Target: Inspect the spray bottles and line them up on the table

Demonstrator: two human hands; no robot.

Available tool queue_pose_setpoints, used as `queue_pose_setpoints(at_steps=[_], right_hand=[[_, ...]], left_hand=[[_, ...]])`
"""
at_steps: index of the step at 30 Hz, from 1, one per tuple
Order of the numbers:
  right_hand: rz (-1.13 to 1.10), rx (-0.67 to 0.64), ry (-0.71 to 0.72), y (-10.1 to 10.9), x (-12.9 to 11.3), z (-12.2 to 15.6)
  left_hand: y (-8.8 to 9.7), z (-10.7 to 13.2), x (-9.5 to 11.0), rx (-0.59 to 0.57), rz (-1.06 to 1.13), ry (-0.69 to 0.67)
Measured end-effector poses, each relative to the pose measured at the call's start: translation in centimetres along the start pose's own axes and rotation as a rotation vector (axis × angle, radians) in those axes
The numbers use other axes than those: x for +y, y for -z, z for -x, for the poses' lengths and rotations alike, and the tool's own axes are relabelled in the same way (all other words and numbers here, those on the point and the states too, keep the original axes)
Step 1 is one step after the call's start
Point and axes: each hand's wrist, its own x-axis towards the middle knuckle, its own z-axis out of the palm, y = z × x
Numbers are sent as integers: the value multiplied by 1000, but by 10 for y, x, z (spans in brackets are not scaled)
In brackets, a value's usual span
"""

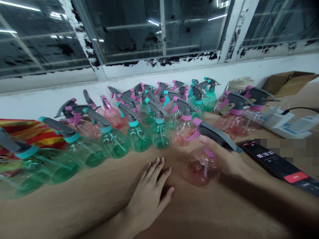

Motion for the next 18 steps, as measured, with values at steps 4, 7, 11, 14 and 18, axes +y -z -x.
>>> queue_pose_setpoints(at_steps=[4, 7, 11, 14, 18], right_hand=[[15, 60, 31, -3, -2, 1], [22, 60, 40, -5, -7, 1], [37, 101, 20, -5, -4, 3], [68, 111, -17, -3, 3, 4], [65, 107, -54, -1, 8, 4]], left_hand=[[-1, 0, 0, 4, 1, 1], [-1, 0, 0, 0, 7, 1], [-2, 0, 0, -3, 4, -1], [-2, 0, 0, 0, 0, -1], [-2, 1, -1, 2, -2, 1]])
